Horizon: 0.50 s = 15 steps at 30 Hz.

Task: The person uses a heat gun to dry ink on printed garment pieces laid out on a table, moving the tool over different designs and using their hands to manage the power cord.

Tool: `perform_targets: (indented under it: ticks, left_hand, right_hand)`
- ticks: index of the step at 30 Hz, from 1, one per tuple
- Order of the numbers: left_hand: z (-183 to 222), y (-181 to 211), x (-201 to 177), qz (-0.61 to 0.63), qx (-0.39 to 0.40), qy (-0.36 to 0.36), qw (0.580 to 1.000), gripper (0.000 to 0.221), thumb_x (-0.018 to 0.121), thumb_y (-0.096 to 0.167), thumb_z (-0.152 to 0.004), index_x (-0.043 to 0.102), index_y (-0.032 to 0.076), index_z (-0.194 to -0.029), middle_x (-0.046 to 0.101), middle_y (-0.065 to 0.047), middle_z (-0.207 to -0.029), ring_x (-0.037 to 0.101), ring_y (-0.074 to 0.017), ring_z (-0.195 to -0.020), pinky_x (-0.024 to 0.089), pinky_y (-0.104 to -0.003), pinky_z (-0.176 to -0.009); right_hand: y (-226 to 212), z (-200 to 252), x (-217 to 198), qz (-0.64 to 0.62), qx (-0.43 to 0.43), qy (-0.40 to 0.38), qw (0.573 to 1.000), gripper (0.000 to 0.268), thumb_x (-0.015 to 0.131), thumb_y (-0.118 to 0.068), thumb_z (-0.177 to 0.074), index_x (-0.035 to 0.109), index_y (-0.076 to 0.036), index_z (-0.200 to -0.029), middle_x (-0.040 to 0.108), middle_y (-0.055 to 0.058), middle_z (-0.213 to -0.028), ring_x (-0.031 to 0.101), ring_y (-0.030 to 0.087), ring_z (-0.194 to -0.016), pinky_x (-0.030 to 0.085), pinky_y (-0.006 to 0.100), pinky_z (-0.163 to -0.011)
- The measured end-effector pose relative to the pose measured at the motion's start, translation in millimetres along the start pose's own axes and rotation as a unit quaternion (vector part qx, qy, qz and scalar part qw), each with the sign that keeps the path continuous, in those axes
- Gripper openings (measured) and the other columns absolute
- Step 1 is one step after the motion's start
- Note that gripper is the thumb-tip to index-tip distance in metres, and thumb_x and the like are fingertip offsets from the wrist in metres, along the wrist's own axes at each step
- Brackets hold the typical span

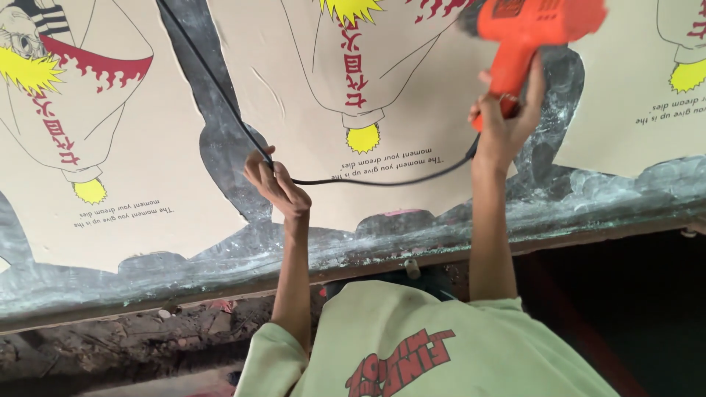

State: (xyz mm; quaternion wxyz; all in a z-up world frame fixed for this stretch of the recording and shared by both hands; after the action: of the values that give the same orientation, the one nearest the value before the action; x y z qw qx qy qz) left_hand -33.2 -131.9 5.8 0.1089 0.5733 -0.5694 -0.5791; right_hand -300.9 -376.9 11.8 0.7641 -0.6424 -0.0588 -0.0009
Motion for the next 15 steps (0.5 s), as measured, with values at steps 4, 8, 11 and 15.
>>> perform_targets:
  ticks: [4,8,11,15]
  left_hand:
    - [3,1,13,-0.014,-0.017,0.002,1.000,0.030,0.033,0.020,-0.109,0.048,0.000,-0.094,0.055,-0.017,-0.115,0.041,-0.0278,-0.102,0.034,-0.045,-0.098]
    - [-3,4,26,-0.007,-0.037,0.017,0.999,0.032,0.033,0.023,-0.109,0.051,-0.001,-0.097,0.054,-0.016,-0.111,0.042,-0.0275,-0.101,0.036,-0.044,-0.097]
    - [-9,9,27,-0.013,-0.038,0.006,0.999,0.032,0.033,0.023,-0.109,0.050,-0.002,-0.099,0.055,-0.018,-0.114,0.042,-0.0283,-0.103,0.035,-0.045,-0.098]
    - [-20,-2,28,-0.003,-0.039,0.018,0.999,0.032,0.034,0.021,-0.109,0.051,-0.006,-0.103,0.055,-0.018,-0.116,0.044,-0.0279,-0.106,0.036,-0.045,-0.100]
  right_hand:
    - [7,-47,1,0.016,-0.040,0.003,0.999,0.076,0.054,0.013,-0.099,0.030,-0.013,-0.167,0.070,0.025,-0.125,0.063,0.015,-0.069,0.056,0.030,-0.063]
    - [5,-90,22,-0.002,-0.029,-0.038,0.999,0.076,0.054,0.015,-0.102,0.028,-0.012,-0.168,0.066,0.025,-0.126,0.059,0.017,-0.069,0.054,0.032,-0.066]
    - [-5,-98,38,0.002,0.025,-0.059,0.998,0.074,0.054,0.013,-0.102,0.029,-0.009,-0.168,0.070,0.027,-0.124,0.060,0.017,-0.068,0.054,0.031,-0.066]
    - [-5,-76,59,0.010,0.045,-0.107,0.993,0.071,0.056,0.012,-0.101,0.031,-0.009,-0.165,0.072,0.025,-0.125,0.059,0.016,-0.066,0.053,0.030,-0.065]
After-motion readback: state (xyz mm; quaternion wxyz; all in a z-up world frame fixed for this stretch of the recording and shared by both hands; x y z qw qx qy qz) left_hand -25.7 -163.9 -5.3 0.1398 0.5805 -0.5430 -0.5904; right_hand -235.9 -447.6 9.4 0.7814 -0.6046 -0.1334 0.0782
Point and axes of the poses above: each hand's wrist, its own z-axis away from the middle knuckle, its own x-axis out of the palm, y = z × x, the point moved 4 cm from there along -z, towards the middle knuckle
